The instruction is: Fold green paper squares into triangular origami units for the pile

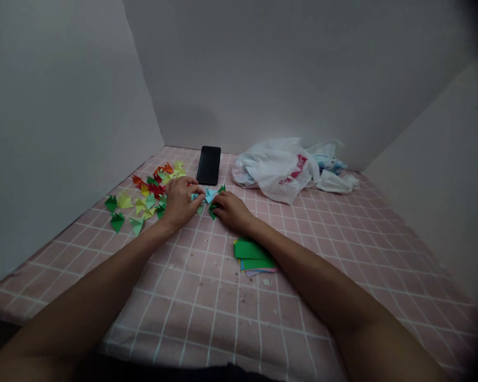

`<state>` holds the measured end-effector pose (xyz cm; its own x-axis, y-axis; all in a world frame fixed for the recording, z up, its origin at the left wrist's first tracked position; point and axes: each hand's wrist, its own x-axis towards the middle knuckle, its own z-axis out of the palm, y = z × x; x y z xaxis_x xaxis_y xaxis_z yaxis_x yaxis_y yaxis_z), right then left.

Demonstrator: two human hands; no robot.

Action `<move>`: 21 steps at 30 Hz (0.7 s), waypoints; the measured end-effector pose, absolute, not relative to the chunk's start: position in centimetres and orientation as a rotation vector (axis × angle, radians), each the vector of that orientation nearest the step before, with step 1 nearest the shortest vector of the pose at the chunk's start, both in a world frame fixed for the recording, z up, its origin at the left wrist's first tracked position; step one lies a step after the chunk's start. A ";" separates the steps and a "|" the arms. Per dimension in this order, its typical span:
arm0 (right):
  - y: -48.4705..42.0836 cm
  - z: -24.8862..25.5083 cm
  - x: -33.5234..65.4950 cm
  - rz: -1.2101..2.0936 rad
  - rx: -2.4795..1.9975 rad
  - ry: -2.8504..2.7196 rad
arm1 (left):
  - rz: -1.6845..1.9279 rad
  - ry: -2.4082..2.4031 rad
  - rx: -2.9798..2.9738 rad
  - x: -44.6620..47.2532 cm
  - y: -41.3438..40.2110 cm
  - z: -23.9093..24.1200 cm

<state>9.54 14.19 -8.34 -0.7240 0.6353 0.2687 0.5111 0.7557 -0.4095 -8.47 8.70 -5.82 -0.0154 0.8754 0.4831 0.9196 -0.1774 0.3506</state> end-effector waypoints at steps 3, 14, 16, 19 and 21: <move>14.3 -7.8 9.8 0.498 -0.862 -2.555 | -1.007 -1.979 -2.075 -8.6 8.6 -5.6; 15.4 -6.8 10.9 0.701 -0.826 -2.550 | -1.303 -1.910 -1.897 -10.1 9.2 -5.3; 15.1 -7.1 10.8 0.714 -0.826 -2.549 | -1.339 -1.887 -1.871 -10.4 9.3 -5.4; 14.6 -7.4 10.3 0.719 -0.830 -2.531 | -1.378 -1.858 -1.860 -10.5 9.4 -5.4; 14.4 -7.2 10.0 0.711 -0.844 -2.521 | -1.399 -1.833 -1.862 -10.5 9.4 -5.4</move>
<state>9.98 14.44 -7.23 -0.7441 0.6388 0.1955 0.4427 0.6907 -0.5718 -10.53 9.35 -5.35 -0.2009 0.6874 0.6980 0.8544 -0.2255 0.4680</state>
